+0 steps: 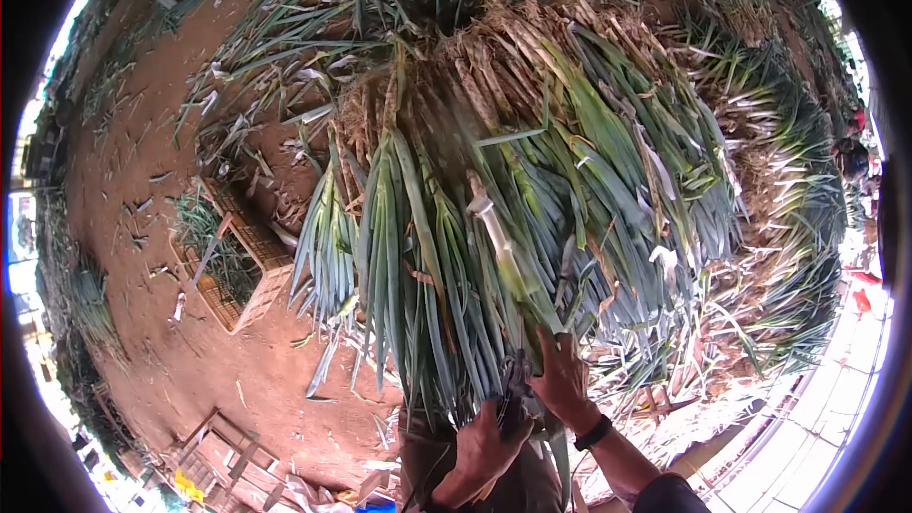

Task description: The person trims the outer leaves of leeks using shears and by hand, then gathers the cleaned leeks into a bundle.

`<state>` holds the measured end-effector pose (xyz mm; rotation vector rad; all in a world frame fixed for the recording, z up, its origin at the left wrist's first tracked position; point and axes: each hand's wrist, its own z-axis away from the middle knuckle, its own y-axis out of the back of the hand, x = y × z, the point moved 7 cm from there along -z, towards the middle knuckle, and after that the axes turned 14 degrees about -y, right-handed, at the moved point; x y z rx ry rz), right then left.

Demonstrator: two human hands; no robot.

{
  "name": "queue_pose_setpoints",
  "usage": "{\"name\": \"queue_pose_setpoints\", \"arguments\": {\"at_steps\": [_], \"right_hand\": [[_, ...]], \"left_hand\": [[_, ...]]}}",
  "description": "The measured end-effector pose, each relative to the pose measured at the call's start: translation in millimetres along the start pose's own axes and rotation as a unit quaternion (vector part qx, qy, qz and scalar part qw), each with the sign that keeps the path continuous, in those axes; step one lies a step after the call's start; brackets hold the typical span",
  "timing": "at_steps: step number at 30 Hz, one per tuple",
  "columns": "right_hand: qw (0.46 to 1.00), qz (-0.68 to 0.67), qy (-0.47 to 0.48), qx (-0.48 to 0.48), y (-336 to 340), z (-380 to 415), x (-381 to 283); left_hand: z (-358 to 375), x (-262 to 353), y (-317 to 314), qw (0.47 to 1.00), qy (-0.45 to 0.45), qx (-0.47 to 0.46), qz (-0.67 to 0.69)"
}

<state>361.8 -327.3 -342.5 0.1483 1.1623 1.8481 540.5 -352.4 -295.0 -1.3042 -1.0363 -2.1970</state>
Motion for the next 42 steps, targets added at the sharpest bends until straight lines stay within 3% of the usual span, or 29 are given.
{"name": "queue_pose_setpoints", "arguments": {"at_steps": [1,5,7,10,12,16,21,25,28,30,31,33,34,36,40,42], "right_hand": [[1.0,-0.01,-0.012,0.015,6,0,-3],[0.992,0.013,0.105,0.071,16,0,-9],[0.993,0.023,0.094,0.061,18,-2,-7],[0.995,-0.095,0.004,0.023,-4,-11,26],[0.994,-0.112,-0.006,-0.015,1,-12,27],[0.984,-0.099,-0.073,-0.131,15,-15,29],[0.927,-0.307,-0.07,-0.202,-1,-37,69],[0.881,-0.384,-0.086,-0.262,7,-43,70],[0.849,-0.424,-0.112,-0.294,-3,-45,84],[0.825,-0.448,-0.137,-0.316,-11,-45,95],[0.766,-0.544,-0.138,-0.314,4,-42,81],[0.786,-0.523,-0.179,-0.277,52,-39,54],[0.78,-0.536,-0.192,-0.262,78,-36,37],[0.852,-0.482,-0.123,-0.163,117,-45,46],[0.869,-0.481,-0.111,-0.021,201,-60,68],[0.91,-0.408,-0.072,0.03,236,-72,38]], "left_hand": [[-5,-1,-4,1.0,-0.003,0.005,-0.017],[-47,-16,-7,0.999,0.011,0.005,-0.043],[-83,-24,-2,0.998,0.02,0.025,-0.045],[-140,-45,8,0.994,0.071,0.021,-0.083],[-173,-59,19,0.994,0.074,0.032,-0.071],[-184,-62,27,0.995,0.069,0.018,-0.068],[-156,-13,32,0.997,-0.004,-0.024,-0.067],[-194,-8,31,0.993,0.051,-0.075,-0.079],[-218,-27,30,0.99,0.05,-0.043,-0.128],[-221,-40,28,0.995,0.063,-0.025,-0.074],[-217,-40,29,0.998,0.056,-0.003,-0.039],[-199,-34,28,0.995,0.014,0.047,0.085],[-186,-19,32,0.996,-0.059,0.051,0.047],[-159,-4,31,0.983,-0.169,0.067,0.011],[-114,-35,28,0.993,-0.117,0.03,0.005],[-100,-27,46,0.993,-0.116,0.02,-0.01]]}}
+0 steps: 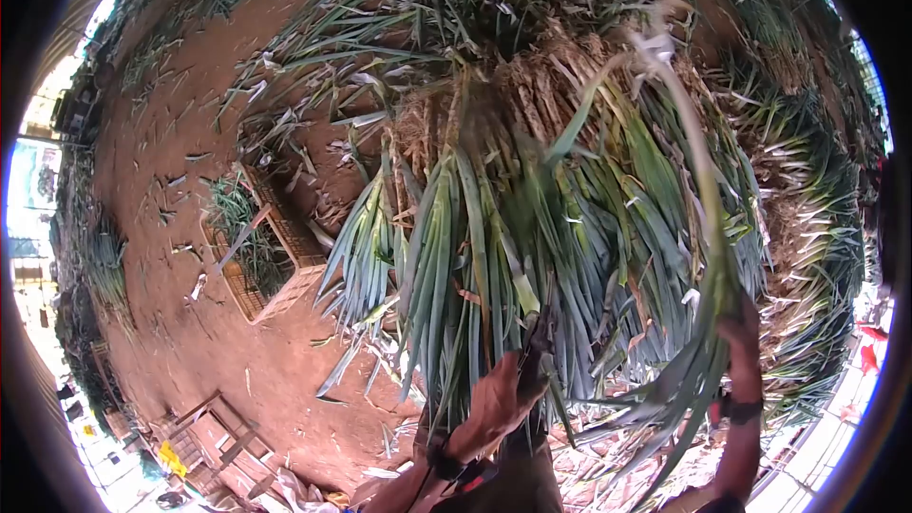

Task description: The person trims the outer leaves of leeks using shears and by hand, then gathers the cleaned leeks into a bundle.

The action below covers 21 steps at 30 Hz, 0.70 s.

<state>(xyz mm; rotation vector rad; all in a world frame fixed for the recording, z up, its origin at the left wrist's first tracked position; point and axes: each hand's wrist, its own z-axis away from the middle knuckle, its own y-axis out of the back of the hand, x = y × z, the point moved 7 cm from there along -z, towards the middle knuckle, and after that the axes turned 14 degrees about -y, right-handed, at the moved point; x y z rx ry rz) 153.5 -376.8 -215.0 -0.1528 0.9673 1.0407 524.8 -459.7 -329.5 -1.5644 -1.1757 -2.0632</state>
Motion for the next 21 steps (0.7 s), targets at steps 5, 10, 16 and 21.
{"name": "queue_pose_setpoints", "arguments": {"at_steps": [5,10,16,21], "right_hand": [[0.854,0.486,0.07,0.172,44,-92,30],[0.814,0.497,0.238,0.182,-181,-126,63],[0.882,0.423,0.204,0.041,-538,-143,65],[0.885,0.457,0.01,0.092,-555,-192,75]], "left_hand": [[29,-14,61,0.995,0.032,0.092,-0.014],[64,-54,126,0.979,0.119,0.159,-0.034],[78,-62,187,0.976,0.098,0.19,-0.05],[118,-68,190,0.952,0.256,0.168,0.007]]}}
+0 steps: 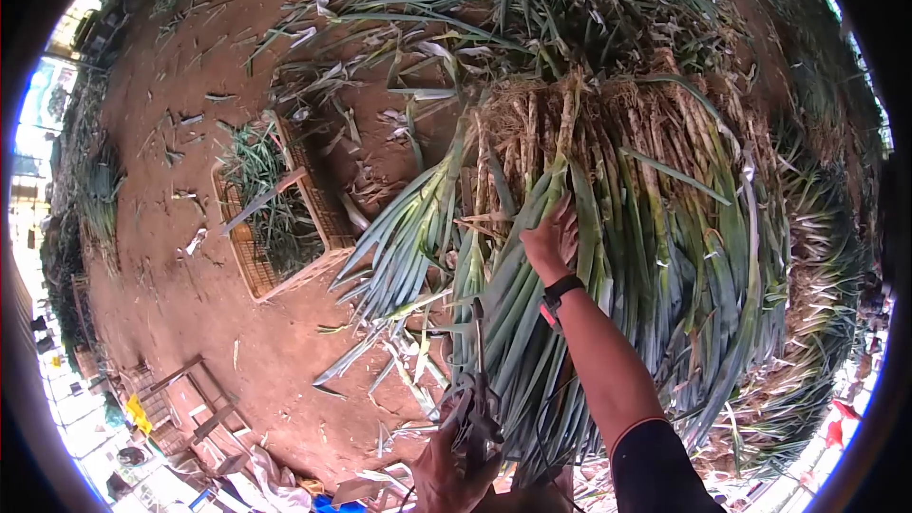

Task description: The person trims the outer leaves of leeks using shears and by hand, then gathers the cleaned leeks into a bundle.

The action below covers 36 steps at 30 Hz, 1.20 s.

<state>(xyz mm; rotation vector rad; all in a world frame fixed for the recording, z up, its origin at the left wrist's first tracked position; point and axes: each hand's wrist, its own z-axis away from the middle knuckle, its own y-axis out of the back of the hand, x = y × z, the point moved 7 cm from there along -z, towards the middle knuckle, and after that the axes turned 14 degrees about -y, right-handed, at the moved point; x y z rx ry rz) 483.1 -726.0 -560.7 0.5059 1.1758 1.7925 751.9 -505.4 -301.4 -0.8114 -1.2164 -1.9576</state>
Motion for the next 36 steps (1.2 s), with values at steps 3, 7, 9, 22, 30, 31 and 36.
{"name": "queue_pose_setpoints", "arguments": {"at_steps": [3,7,9,22,30,31,36], "right_hand": [[0.995,-0.033,-0.001,-0.092,23,-3,11],[0.991,-0.058,0.069,-0.096,77,4,66],[0.986,-0.065,0.106,-0.107,125,31,106],[0.988,0.022,0.103,-0.111,177,206,345],[0.988,-0.011,0.134,-0.07,182,230,380],[0.987,-0.008,0.149,-0.059,183,231,382],[0.99,0.013,0.133,-0.052,182,226,396]], "left_hand": [[11,-7,-6,0.999,-0.038,0.028,-0.014],[15,13,-3,0.996,-0.091,-0.006,-0.016],[15,26,-13,0.996,-0.065,-0.057,0.005],[132,87,-185,0.968,-0.163,-0.193,0.0],[114,90,-242,0.964,-0.152,-0.205,-0.081],[99,95,-245,0.963,-0.148,-0.202,-0.102],[13,97,-273,0.975,-0.092,-0.178,-0.095]]}}
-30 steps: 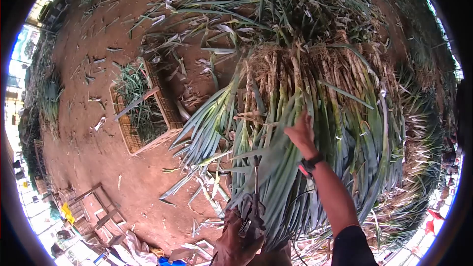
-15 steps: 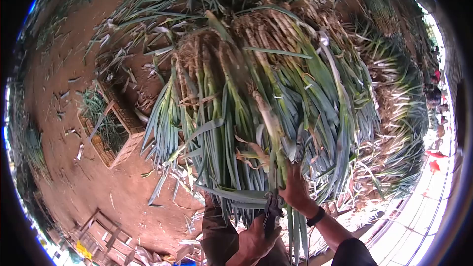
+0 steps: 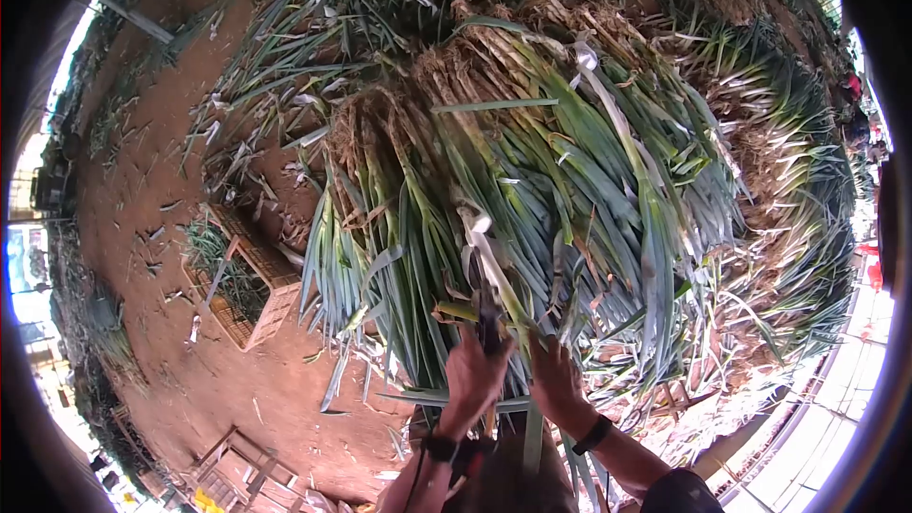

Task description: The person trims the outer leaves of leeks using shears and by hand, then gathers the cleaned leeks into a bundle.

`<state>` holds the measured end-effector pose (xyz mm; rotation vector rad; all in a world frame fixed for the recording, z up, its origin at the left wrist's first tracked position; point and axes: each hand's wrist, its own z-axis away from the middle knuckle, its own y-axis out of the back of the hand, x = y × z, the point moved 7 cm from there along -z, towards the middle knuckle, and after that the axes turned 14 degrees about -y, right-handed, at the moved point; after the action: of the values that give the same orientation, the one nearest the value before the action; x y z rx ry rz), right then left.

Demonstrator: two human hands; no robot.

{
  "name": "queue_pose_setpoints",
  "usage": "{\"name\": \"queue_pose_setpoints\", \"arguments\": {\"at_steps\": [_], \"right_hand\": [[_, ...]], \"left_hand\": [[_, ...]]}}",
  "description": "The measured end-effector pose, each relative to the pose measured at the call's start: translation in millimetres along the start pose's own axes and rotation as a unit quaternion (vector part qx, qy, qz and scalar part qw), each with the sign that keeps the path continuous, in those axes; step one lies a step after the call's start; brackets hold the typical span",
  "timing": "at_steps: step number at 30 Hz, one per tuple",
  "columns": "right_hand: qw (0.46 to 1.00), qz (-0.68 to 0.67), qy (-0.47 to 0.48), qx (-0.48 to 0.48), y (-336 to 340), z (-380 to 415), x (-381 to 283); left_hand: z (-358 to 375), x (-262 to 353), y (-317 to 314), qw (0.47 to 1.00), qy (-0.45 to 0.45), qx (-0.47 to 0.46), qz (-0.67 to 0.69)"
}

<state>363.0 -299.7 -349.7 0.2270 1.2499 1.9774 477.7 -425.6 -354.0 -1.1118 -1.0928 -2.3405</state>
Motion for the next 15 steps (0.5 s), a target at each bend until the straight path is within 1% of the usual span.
{"name": "queue_pose_setpoints", "arguments": {"at_steps": [3,4,6,7,8,9,10,11,13,15], "right_hand": [[0.999,-0.017,0.026,0.01,7,-1,2],[0.999,-0.032,0.006,-0.023,9,-5,5],[0.993,-0.061,-0.035,-0.092,16,-10,9],[0.993,-0.09,-0.008,-0.081,17,-11,12],[0.99,-0.119,0.021,-0.068,15,-13,20],[0.986,-0.147,0.051,-0.055,22,-16,18],[0.98,-0.155,0.002,-0.128,24,-18,23],[0.979,-0.176,0.025,-0.103,28,-20,23],[0.972,-0.218,0.061,-0.067,35,-25,32],[0.952,-0.291,0.1,-0.004,50,-30,49]], "left_hand": [[-37,-5,3,1.0,-0.01,0.02,-0.018],[-43,-4,5,0.999,-0.013,0.025,-0.029],[-36,7,8,0.999,-0.022,0.002,-0.029],[-30,11,7,0.999,-0.026,-0.011,-0.029],[-25,11,5,0.998,-0.064,0.004,0.003],[-27,9,5,0.998,-0.066,0.015,0.004],[-29,7,7,0.997,-0.069,0.026,0.007],[-30,6,9,0.997,-0.071,0.037,0.01],[-26,13,14,0.995,-0.064,0.037,0.073],[-18,20,17,0.989,-0.054,0.034,0.134]]}}
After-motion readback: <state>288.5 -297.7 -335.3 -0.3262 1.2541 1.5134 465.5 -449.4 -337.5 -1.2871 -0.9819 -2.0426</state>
